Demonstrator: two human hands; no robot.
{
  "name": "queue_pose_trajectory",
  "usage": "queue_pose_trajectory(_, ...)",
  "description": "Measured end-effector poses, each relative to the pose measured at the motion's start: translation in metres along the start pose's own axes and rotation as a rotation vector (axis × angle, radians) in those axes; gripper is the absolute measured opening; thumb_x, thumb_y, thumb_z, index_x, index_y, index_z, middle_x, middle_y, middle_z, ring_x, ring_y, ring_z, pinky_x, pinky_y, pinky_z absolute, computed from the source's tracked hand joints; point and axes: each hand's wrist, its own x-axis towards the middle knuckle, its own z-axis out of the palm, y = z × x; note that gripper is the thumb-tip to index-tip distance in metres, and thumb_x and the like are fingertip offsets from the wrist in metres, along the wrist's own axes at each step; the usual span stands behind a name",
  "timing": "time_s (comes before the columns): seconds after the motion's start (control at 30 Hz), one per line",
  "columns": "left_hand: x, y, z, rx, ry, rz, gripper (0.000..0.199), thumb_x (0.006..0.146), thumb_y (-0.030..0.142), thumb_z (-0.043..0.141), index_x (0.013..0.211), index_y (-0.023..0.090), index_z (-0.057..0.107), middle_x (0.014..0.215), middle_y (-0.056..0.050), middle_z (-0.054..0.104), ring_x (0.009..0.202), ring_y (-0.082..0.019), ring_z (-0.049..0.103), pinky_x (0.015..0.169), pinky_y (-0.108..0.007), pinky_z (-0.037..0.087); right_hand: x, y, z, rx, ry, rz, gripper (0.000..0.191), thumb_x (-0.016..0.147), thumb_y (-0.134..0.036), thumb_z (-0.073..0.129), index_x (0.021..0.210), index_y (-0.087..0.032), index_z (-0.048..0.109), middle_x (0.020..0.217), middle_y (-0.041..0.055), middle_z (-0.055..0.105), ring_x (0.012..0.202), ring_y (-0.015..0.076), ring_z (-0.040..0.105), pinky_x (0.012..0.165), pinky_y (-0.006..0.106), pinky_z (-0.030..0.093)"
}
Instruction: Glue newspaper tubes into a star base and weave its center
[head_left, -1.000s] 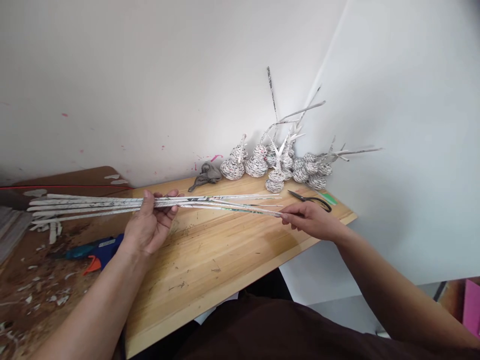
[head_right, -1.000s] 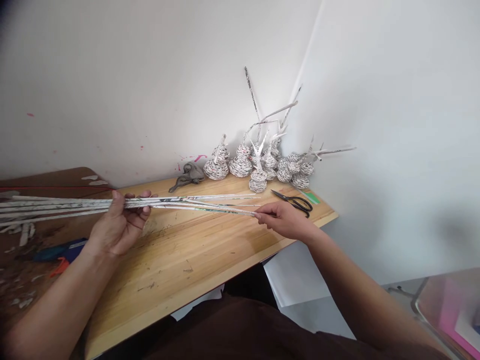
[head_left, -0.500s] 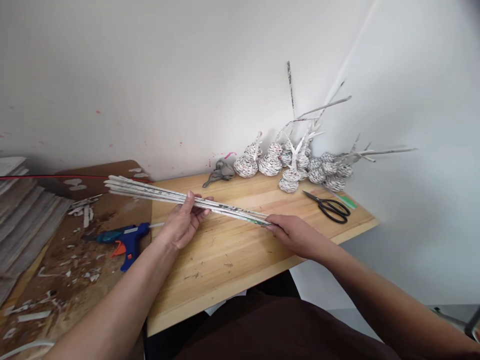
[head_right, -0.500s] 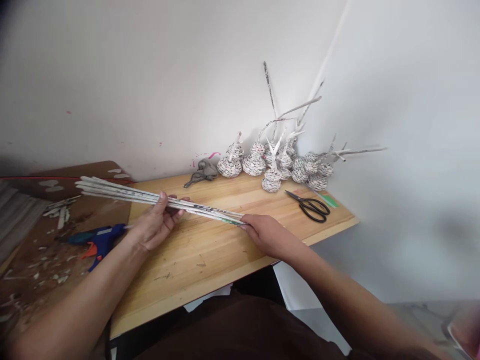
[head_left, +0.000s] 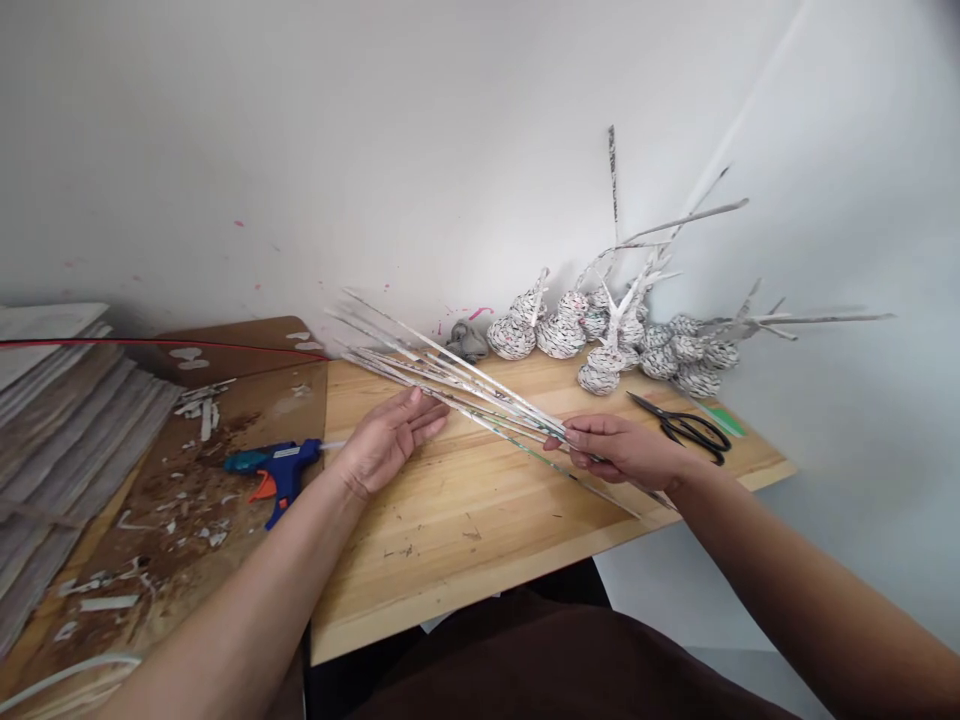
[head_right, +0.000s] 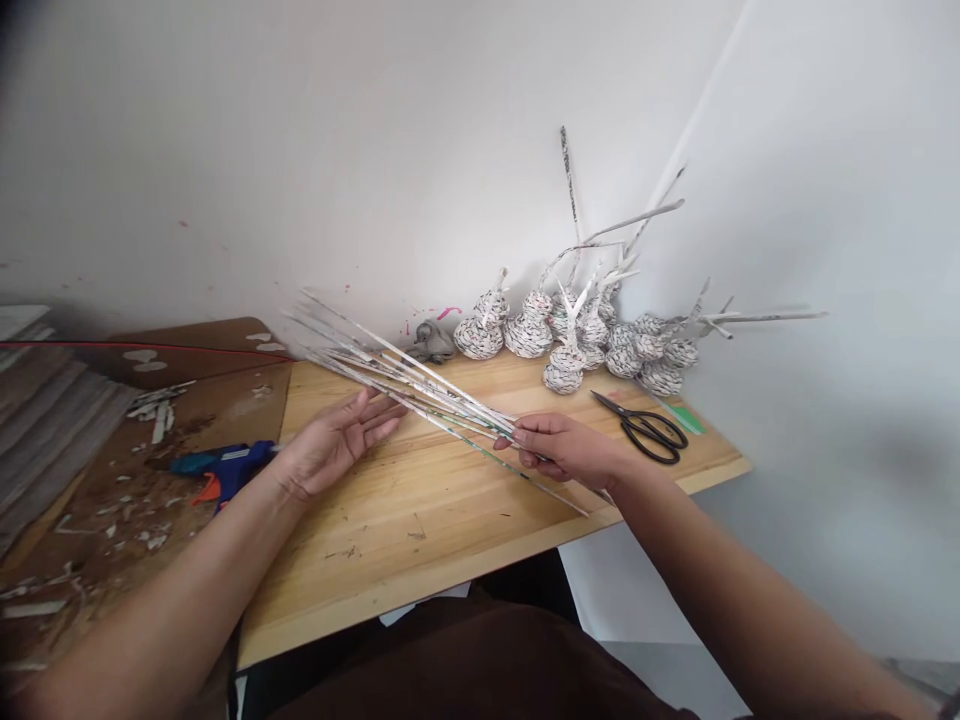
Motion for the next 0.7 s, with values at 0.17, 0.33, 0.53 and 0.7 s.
queue_pose_trajectory(0.17, -0.004, 0.0, 0.001, 0.082, 0.046, -0.059, 0.037, 0.076, 0.028, 0.073, 0.109, 0.014, 0.063, 0.123, -0.017, 0.063, 0.101, -0.021, 0.066, 0.082, -0.028, 0.054, -0.003, -0.003, 0.013, -0.064, 0.04, -0.045, 0.044, 0.085, -0.054, 0.054, 0.104, -0.016, 0.063, 0.067, -0.0036, 0.044, 0.047, 0.0051, 0.026, 0.043, 0.021, 0.015)
queue_pose_trajectory(0.33, -0.009, 0.002, 0.001, 0.034, -0.128, -0.002, 0.054, 0.073, 0.042, 0.074, 0.12, 0.018, 0.059, 0.132, -0.016, 0.056, 0.115, -0.025, 0.059, 0.088, -0.031, 0.051, -0.006, -0.008, 0.042, -0.383, 0.135, -0.138, 0.034, 0.091, -0.046, 0.046, 0.096, -0.017, 0.063, 0.068, -0.0014, 0.05, 0.055, 0.0092, 0.04, 0.051, 0.022, 0.031)
queue_pose_trajectory(0.53, -0.012, 0.005, 0.003, -0.095, -0.162, 0.037, 0.032, 0.083, 0.047, 0.061, 0.084, 0.015, 0.061, 0.107, -0.011, 0.068, 0.105, -0.026, 0.064, 0.092, -0.044, 0.051, -0.007, -0.009, 0.075, -0.712, 0.092, -0.31, 0.029, 0.097, -0.035, 0.039, 0.081, -0.02, 0.06, 0.072, -0.0012, 0.06, 0.069, 0.0133, 0.053, 0.064, 0.025, 0.038)
queue_pose_trajectory(0.7, -0.018, 0.013, 0.006, -0.095, -0.284, 0.089, 0.032, 0.088, 0.045, 0.052, 0.073, 0.017, 0.052, 0.057, 0.001, 0.055, 0.072, -0.018, 0.066, 0.09, -0.049, 0.051, 0.007, -0.013, 0.057, -0.937, 0.255, -0.467, 0.032, 0.094, -0.043, 0.046, 0.104, -0.02, 0.065, 0.102, 0.0076, 0.068, 0.096, 0.0213, 0.058, 0.085, 0.032, 0.041)
